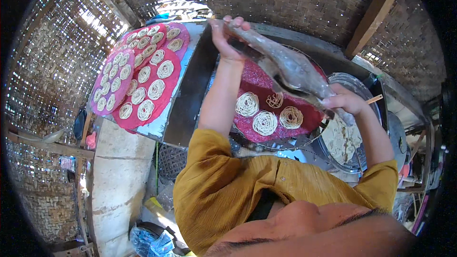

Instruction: The person uses a wooden-handled press to extrude dough in spiral patterns onto a red circular tray, refilling the press with dough from a bowl by hand.

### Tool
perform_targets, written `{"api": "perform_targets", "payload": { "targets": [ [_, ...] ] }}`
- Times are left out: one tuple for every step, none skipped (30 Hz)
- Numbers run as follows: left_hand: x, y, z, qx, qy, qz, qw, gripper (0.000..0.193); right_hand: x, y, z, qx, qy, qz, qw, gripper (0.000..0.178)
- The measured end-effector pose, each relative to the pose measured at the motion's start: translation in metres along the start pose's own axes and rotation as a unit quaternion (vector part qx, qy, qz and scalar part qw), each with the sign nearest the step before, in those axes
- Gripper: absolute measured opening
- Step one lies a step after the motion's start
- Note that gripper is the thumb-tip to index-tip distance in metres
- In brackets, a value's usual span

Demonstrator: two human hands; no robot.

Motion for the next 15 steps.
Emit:
{"api": "perform_targets", "payload": {
  "targets": [
    [0.006,-0.004,0.008,0.008,0.018,0.012,1.0,0.036,0.008,0.001,-0.003,-0.006,-0.02,0.0,1.0,0.051],
    [0.0,-0.005,0.011,0.008,0.023,-0.03,0.999,0.037,0.012,-0.001,-0.004,-0.012,-0.04,0.0,0.999,0.056],
    [0.0,-0.008,0.009,-0.01,0.014,-0.045,0.999,0.034,0.013,-0.007,-0.003,-0.015,-0.038,0.004,0.999,0.056],
    [0.004,-0.015,0.007,-0.002,0.02,-0.034,0.999,0.033,0.012,-0.012,-0.003,-0.024,-0.045,0.004,0.999,0.057],
    [0.008,-0.019,0.003,0.006,0.026,-0.023,0.999,0.032,0.011,-0.015,-0.004,-0.034,-0.051,0.003,0.998,0.058],
    [0.006,-0.017,0.0,-0.002,0.007,-0.041,0.999,0.031,0.009,-0.02,-0.007,0.01,-0.031,-0.003,0.999,0.062],
    [0.007,-0.014,-0.003,-0.01,-0.014,-0.058,0.998,0.03,0.008,-0.022,-0.013,0.01,-0.031,-0.005,0.999,0.062],
    [0.009,-0.013,-0.002,0.0,-0.01,-0.079,0.997,0.029,0.005,-0.021,-0.021,-0.009,-0.073,0.008,0.997,0.063],
    [0.009,-0.012,0.001,0.001,-0.009,-0.077,0.997,0.029,0.002,-0.018,-0.026,-0.027,-0.116,0.022,0.993,0.065],
    [0.012,-0.009,0.006,0.019,-0.003,-0.086,0.996,0.028,0.002,-0.015,-0.026,-0.031,-0.111,0.037,0.993,0.067],
    [0.015,-0.007,0.011,0.038,0.003,-0.095,0.995,0.026,0.006,-0.012,-0.029,-0.03,-0.11,0.042,0.993,0.067],
    [0.017,-0.008,0.017,0.034,-0.011,-0.095,0.995,0.025,0.012,-0.007,-0.034,-0.046,-0.12,0.028,0.991,0.061],
    [0.023,-0.01,0.021,0.037,-0.01,-0.093,0.995,0.025,0.014,-0.006,-0.035,-0.062,-0.127,0.017,0.99,0.055],
    [0.023,-0.013,0.024,0.034,0.002,-0.096,0.995,0.025,0.014,-0.004,-0.023,-0.067,-0.12,0.015,0.99,0.054],
    [0.021,-0.014,0.024,0.03,0.015,-0.099,0.995,0.025,0.014,-0.006,-0.018,-0.067,-0.117,0.023,0.991,0.054]
  ]
}}
Point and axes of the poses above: each hand's wrist, its own y-axis towards the middle knuckle, its own x-axis out of the palm, z = x × y, the point moved 3 cm from there along y, towards the middle knuckle, and after that the axes turned 12 degrees about -x, right-handed, at the moved point
